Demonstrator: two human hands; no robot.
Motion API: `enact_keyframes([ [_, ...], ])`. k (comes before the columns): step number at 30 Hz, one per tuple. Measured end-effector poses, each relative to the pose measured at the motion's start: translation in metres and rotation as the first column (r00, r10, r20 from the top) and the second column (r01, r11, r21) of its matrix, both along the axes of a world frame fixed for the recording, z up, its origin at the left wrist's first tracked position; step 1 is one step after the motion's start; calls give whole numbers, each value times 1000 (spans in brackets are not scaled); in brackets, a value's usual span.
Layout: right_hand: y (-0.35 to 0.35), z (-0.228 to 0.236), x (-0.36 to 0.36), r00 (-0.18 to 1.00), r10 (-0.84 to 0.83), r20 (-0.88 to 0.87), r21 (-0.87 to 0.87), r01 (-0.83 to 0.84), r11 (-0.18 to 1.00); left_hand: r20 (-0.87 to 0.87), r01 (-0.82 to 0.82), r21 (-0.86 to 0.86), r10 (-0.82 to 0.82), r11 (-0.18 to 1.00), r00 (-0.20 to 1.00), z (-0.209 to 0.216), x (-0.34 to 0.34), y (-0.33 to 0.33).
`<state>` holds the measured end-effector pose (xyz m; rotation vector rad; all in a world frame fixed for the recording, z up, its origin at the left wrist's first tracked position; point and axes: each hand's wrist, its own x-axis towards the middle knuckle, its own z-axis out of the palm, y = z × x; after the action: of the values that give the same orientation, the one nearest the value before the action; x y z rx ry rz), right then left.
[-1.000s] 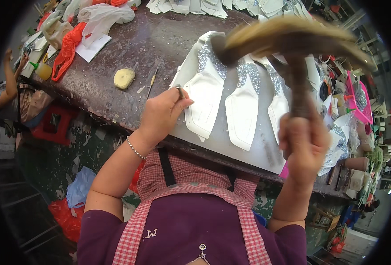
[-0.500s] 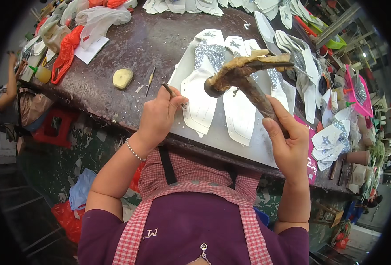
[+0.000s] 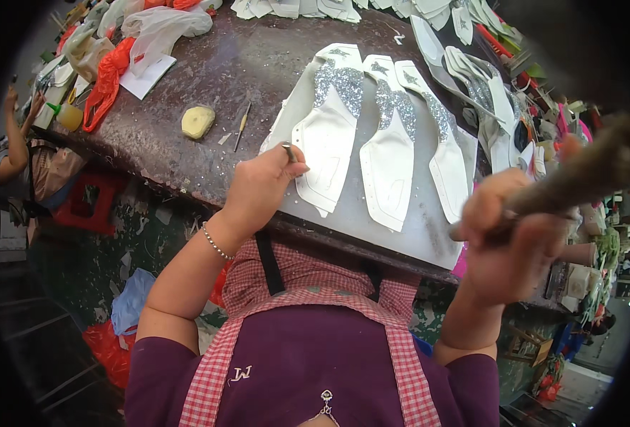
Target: The person uses a hammer and a small metal tool to secure rhinestones onto white shoe insoles. They repeatedly position the tool over the glittery star patterns and strike it to set the stones, occasionally moving the insoles to access different areas.
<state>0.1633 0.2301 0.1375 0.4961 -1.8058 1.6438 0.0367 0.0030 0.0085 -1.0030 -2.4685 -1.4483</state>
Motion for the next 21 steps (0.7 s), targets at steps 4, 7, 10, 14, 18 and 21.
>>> enact_keyframes([
  [4, -21, -6, -8, 833, -454, 315, 702, 118, 703, -139, 26, -45, -33, 999, 990, 4, 1, 1],
  [7, -5, -3, -1, 832, -474, 288, 684, 168, 710, -75, -16, 29, 18, 999, 997, -10, 2, -2],
  [10, 9, -14, 15, 778, -423, 464, 443, 210, 872, 62, -82, 118, 75, 990, 995, -15, 5, -3],
  [14, 15, -21, 29, 762, -418, 494, 395, 231, 889, 82, -65, 96, 57, 993, 995, -10, 10, -6],
  [18, 16, -23, 32, 764, -384, 519, 343, 226, 912, 112, -66, 79, 56, 995, 992, -5, 12, -8],
  [21, 18, -19, 30, 823, -333, 460, 257, 236, 937, 66, -43, 12, 42, 999, 997, -4, 13, -9],
])
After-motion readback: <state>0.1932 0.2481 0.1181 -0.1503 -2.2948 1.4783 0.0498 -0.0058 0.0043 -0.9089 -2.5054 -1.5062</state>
